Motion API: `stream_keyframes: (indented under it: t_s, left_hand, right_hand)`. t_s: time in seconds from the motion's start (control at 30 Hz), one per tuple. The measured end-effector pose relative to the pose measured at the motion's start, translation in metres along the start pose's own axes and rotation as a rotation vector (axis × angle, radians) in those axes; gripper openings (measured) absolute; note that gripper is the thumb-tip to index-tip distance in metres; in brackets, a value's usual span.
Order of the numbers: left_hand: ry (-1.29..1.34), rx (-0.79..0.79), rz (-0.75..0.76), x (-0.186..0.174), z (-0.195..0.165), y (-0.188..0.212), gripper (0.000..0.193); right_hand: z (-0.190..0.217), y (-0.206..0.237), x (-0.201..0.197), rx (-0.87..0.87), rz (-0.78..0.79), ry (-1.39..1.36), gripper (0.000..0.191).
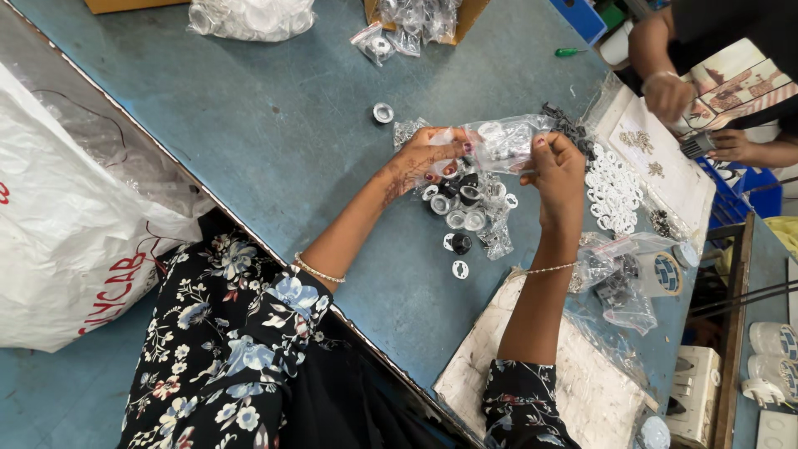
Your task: The person picks small metal hardware components from a pile on a blue workbench and places them into small clear plastic bags. They then seal the bags and place them into a cardboard box. The person repeats this process for multiple items throughout the clip.
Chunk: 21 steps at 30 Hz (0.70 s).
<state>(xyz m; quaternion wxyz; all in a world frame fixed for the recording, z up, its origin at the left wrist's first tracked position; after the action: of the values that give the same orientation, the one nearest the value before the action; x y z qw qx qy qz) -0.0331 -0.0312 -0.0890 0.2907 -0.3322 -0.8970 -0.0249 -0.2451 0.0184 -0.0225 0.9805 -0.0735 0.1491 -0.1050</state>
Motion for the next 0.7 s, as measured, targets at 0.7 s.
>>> stream_keyframes:
  t_s: [0.7]
  left_hand:
    - [-0.458, 0.214, -0.295, -0.003, 0.077, -0.076, 0.028]
  right_hand:
    - [-0.034, -0.026, -0.058, -0.150, -0.189, 0.296, 0.017]
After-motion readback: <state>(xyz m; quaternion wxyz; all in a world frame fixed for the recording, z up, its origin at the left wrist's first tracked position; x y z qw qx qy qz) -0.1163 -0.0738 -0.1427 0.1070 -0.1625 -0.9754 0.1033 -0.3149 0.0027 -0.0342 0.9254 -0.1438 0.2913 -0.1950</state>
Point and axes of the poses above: each hand's wrist, its own y-axis away from the middle knuckle, its own x-axis out of the palm, z = x × y, the point moved 4 cm from there along -y, towards the middle knuckle
